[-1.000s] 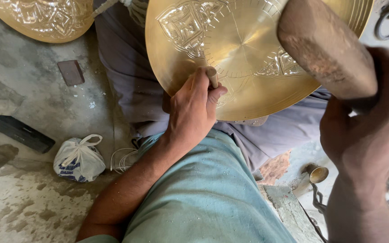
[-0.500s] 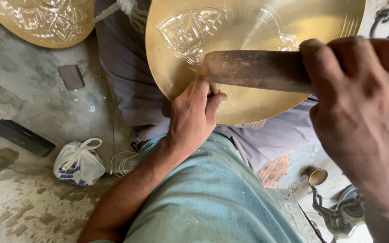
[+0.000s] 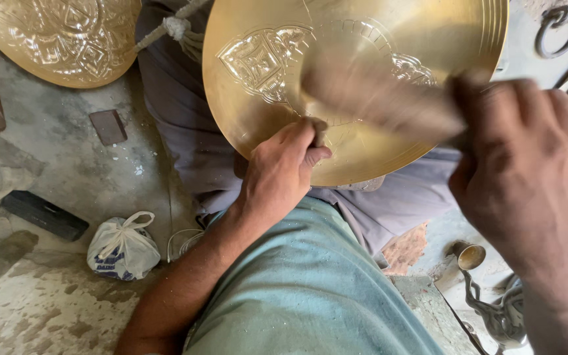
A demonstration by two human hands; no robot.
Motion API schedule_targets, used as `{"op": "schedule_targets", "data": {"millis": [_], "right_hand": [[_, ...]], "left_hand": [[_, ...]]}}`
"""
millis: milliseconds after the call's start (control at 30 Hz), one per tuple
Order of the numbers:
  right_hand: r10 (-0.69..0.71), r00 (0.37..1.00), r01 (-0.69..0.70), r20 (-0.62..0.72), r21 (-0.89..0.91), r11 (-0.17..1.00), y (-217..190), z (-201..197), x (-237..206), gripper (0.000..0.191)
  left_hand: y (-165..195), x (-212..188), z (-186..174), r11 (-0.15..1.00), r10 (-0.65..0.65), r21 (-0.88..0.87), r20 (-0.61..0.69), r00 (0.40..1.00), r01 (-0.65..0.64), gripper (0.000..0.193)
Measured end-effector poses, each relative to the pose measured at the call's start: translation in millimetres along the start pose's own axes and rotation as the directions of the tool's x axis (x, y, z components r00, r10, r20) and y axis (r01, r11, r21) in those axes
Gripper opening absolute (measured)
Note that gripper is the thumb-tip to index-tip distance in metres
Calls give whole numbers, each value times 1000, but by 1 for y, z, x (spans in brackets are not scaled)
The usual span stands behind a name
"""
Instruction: The person sits on the floor with a brass plate resting on their lap and hammers a small punch against the plate's surface with a wooden mallet, working a decorative embossed pattern into the metal. They reposition the punch repeatedly across the plate and rotate the plate between hammering sequences.
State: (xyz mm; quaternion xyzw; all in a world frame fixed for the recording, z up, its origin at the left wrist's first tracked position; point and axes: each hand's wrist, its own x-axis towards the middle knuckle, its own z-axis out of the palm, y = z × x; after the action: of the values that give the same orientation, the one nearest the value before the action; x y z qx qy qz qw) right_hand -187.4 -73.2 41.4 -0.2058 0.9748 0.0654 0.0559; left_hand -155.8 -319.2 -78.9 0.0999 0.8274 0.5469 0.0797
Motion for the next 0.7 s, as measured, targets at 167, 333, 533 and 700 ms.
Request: {"op": "schedule_targets", "data": {"millis": [167,333,533,700], "right_hand": [[316,946,-279,-76,311,909,-10,18,-36,44],[539,841,-519,52,361,775,-25,38,-82,50],[579,814,-506,-38,440,742,-45,57,-108,50],[564,816,-509,-126,307,804,-46,68,-123,48]], "left_hand": [[6,31,-11,995,56,56,344,937,-80,25],[15,58,-7,980,39,124,642,766,-153,31],[17,71,12,941,58,171,768,638,-291,29],[11,58,6,973,169,11,639,750,-229,36]]}}
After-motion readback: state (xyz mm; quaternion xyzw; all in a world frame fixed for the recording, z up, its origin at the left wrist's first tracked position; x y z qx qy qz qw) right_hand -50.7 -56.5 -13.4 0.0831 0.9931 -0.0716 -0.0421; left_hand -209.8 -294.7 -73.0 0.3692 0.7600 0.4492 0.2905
